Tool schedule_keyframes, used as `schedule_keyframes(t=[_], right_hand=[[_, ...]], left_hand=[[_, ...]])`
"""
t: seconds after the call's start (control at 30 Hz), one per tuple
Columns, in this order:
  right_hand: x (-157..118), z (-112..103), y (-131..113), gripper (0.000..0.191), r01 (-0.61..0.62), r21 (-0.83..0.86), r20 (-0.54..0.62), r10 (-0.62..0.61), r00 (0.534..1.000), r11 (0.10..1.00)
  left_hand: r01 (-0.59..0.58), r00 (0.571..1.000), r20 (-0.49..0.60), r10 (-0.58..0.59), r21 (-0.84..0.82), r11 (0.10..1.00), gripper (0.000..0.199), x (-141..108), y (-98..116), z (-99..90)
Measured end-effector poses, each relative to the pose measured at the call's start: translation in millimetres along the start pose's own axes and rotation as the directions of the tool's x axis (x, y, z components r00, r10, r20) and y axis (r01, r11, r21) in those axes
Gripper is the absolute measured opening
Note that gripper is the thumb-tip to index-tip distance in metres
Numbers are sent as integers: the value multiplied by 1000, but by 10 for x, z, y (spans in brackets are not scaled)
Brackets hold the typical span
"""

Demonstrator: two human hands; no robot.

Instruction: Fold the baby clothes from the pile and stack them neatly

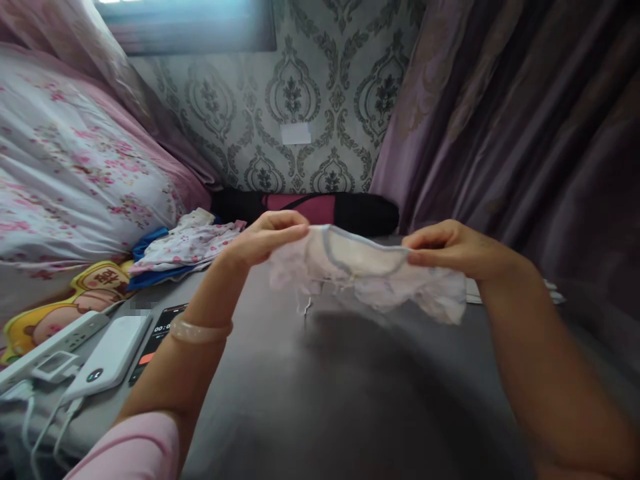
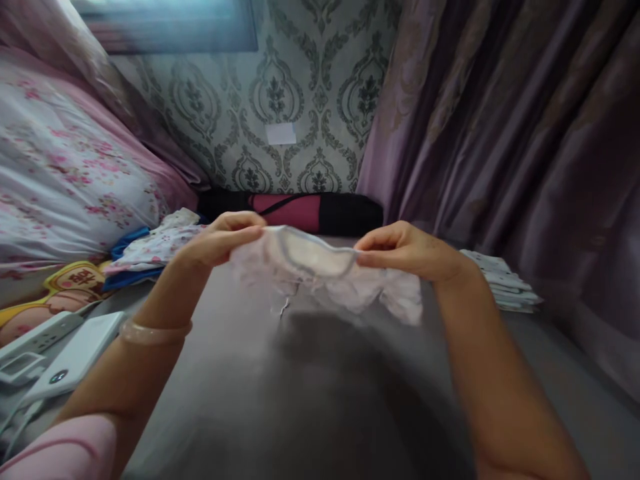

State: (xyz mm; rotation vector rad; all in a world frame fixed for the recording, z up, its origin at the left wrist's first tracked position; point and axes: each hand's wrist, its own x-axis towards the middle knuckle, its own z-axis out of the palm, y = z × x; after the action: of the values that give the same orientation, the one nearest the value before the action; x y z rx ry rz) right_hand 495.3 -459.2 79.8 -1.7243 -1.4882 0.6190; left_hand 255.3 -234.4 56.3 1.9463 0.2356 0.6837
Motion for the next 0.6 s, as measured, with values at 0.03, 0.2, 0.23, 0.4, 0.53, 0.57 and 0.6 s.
schedule_keyframes(t=[0.03, 0.2, 0.23, 0.4, 0.53, 0.57, 0.6], right_hand=[[-6, -7, -10, 39, -7, 17, 32, 6, 999, 1000], [85, 43, 17, 41, 30, -26, -190, -34, 981, 999], [97, 46, 29, 41, 32, -7, -159, -33, 987, 999], [157, -5, 96, 40, 23, 6, -139, -22, 990, 1000], [225, -16, 138, 41, 48, -24, -129, -51, 990, 999], [239, -19, 147, 42, 46, -9, -121, -47, 992, 999], [251, -24, 156, 43, 39, -5, -137, -39, 990, 999]], left_hand=[[8, 998, 55, -10, 30, 1000, 36, -14, 30, -34], [-47, 987, -145, 75, 189, 981, 36, 64, 3, -37], [-52, 987, -139, 76, 165, 985, 37, 86, -20, -23], [-53, 986, -145, 77, 160, 986, 35, 169, -135, 11], [-115, 960, -240, 143, 127, 985, 33, 230, -127, 57], [-113, 965, -227, 132, 94, 989, 34, 245, -115, 67], [-102, 970, -212, 116, 78, 992, 34, 261, -104, 72]])
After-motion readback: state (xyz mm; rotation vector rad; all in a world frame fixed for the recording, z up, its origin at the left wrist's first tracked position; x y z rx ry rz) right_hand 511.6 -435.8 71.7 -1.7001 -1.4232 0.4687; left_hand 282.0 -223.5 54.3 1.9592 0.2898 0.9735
